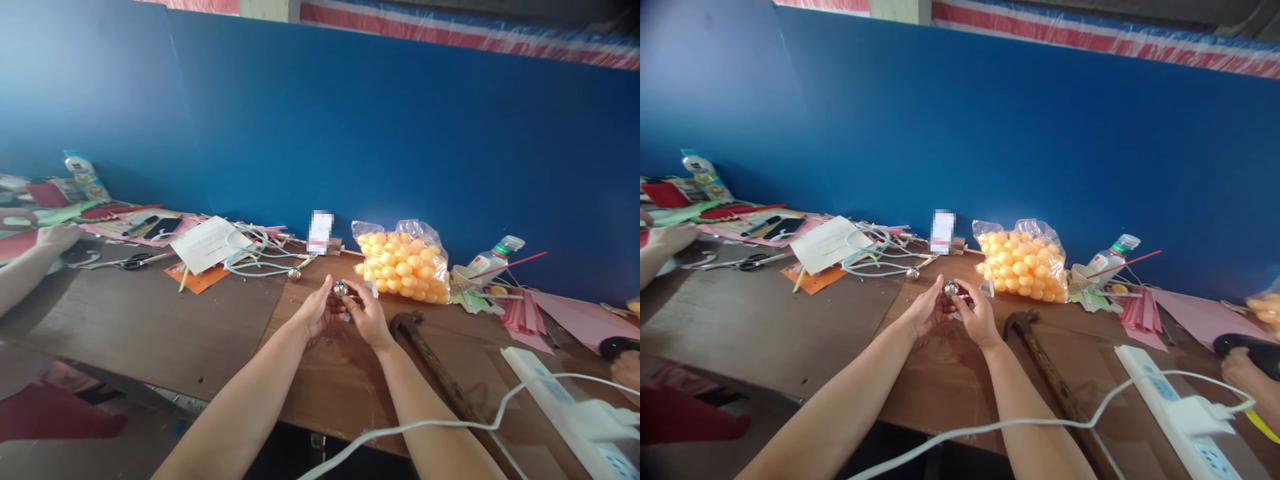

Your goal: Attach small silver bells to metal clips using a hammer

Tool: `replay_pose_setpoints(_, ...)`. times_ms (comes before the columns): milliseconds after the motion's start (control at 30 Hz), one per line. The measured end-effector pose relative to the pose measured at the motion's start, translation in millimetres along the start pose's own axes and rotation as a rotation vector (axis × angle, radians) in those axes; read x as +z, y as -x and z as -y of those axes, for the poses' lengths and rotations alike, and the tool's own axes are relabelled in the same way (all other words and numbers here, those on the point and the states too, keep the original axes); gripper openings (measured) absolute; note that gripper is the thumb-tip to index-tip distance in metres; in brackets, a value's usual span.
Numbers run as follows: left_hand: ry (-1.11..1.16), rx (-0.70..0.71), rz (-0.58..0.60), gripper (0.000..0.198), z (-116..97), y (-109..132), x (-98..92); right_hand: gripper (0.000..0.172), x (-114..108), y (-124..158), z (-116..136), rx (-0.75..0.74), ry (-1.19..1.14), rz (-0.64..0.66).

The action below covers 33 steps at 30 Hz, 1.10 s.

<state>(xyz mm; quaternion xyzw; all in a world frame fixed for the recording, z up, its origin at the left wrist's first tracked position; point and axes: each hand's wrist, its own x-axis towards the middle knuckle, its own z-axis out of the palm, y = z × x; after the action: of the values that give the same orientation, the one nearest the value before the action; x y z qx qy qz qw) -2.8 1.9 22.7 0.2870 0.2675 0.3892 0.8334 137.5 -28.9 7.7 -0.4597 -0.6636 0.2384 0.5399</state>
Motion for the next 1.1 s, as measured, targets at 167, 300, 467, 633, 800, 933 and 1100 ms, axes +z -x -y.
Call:
replay_pose_setpoints(167,-0.08,0.066,0.017,0.034,1,1,1.1,0.035,-1,0,-2,-0.034,0.035,-0.005)
replay_pose_setpoints(300,-0.114,0.122,0.0,0.033,3,0,0.1,0.036,-2,1,-2,-0.038,0.05,-0.003)
replay_pose_setpoints(467,-0.073,0.107,0.092,0.032,2,0,-1.2,0.035,-6,-1,4,-0.025,0.052,-0.004)
replay_pose_setpoints(633,0.016,0.066,0.032,0.026,-1,0,-0.3,0.035,-28,-11,23,0.001,0.108,-0.112)
replay_pose_setpoints(800,0.063,0.038,-0.069,0.033,-1,-3,-0.2,0.035,-72,1,37,0.085,0.29,-0.141)
replay_pose_setpoints(933,0.061,0.025,-0.099,0.034,0,-3,1.8,0.035,-113,49,30,0.21,0.526,-0.088)
replay_pose_setpoints(1100,0.143,0.075,-0.069,0.017,2,-5,1.4,0.038,-158,123,8,0.318,0.85,-0.051)
